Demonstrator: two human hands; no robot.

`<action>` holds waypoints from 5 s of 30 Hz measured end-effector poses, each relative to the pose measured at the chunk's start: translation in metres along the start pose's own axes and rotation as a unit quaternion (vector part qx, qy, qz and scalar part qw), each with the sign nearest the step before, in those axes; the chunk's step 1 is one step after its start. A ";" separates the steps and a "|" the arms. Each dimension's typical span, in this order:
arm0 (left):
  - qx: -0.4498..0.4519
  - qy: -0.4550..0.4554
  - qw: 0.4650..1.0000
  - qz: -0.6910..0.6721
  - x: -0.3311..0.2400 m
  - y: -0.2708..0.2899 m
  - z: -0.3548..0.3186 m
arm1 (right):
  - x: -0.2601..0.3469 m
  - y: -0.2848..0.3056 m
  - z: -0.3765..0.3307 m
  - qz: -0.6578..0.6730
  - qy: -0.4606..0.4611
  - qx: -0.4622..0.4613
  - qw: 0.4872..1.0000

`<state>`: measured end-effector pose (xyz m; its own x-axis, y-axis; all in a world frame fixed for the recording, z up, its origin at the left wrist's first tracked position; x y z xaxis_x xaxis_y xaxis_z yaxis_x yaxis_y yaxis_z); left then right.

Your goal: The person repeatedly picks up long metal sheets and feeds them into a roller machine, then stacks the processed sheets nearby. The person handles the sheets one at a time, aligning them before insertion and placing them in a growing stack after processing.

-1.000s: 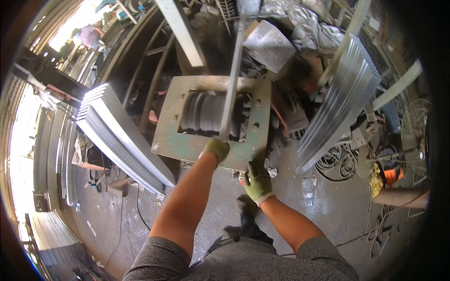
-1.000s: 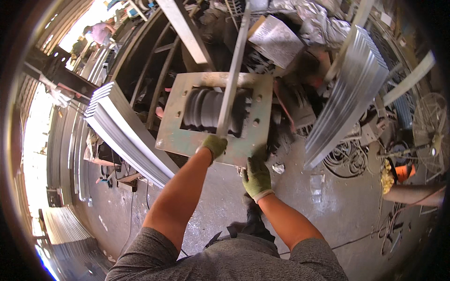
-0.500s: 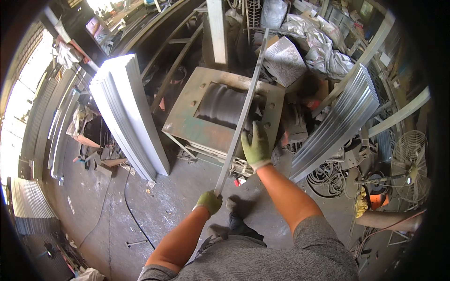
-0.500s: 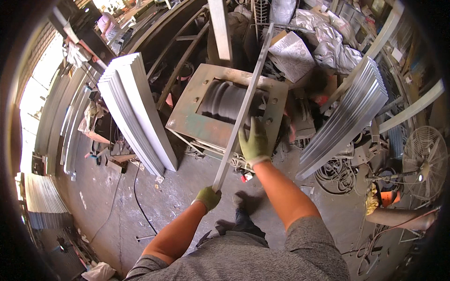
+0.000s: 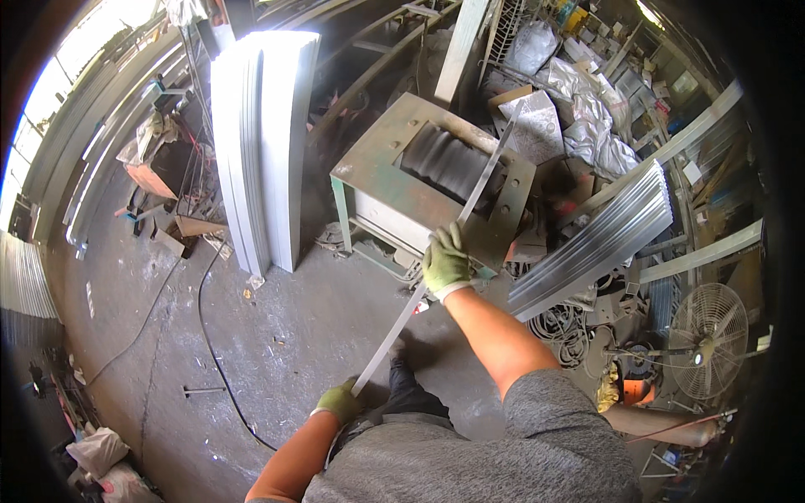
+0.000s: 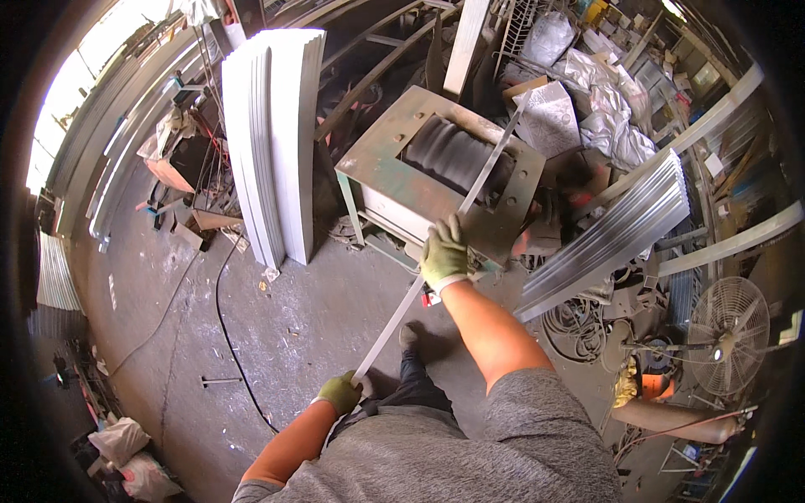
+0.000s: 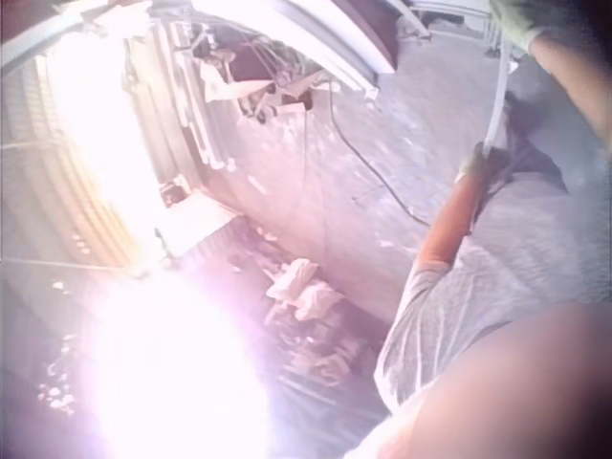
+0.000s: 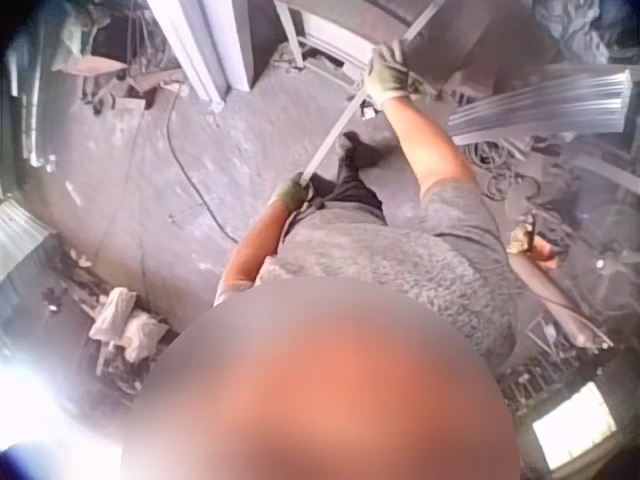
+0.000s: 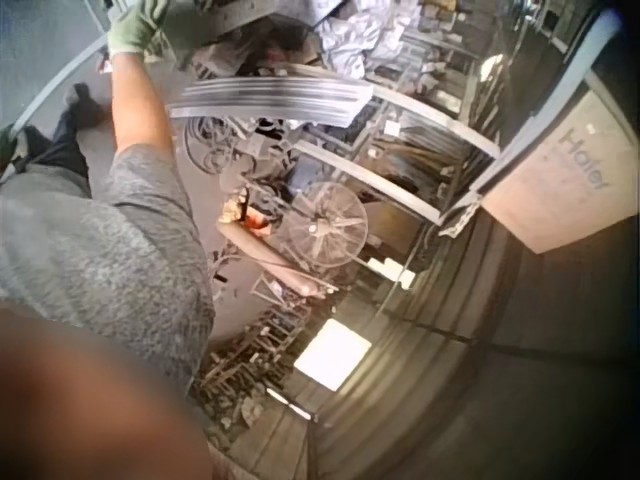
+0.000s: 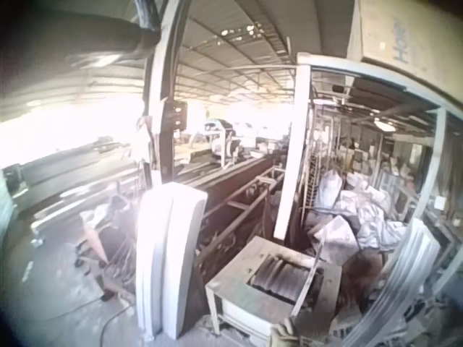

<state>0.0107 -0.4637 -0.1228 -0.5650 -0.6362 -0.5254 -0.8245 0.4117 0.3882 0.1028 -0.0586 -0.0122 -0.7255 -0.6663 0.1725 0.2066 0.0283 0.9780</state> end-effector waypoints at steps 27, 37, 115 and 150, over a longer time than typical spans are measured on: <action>-0.088 0.138 0.985 -0.046 0.281 -0.129 -0.209 | 0.222 -0.021 -0.218 0.154 0.247 0.141 0.946; -0.120 0.038 0.970 -0.209 0.117 -0.022 -0.093 | 0.109 -0.007 -0.034 0.131 0.144 -0.019 0.981; -0.077 0.128 0.987 -0.067 0.068 0.063 -0.051 | 0.097 -0.041 0.014 0.036 0.142 0.030 0.989; -0.063 0.011 0.996 -0.069 -0.287 0.243 0.222 | -0.158 0.032 0.157 -0.018 -0.038 -0.120 0.992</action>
<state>-0.0343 -0.0358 -0.0459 -0.4450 -0.6951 -0.5646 -0.8829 0.2351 0.4064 0.1206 0.1648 0.0099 -0.7811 -0.6050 0.1547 0.3229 -0.1792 0.9293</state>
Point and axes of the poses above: each hand's wrist, its own z-axis towards the middle knuckle, its own y-axis out of the back of the hand, x = y × z, the point moved 7 cm from there along z, towards the middle knuckle, and after that the axes turned 14 degrees about x, right-handed, at the moved point
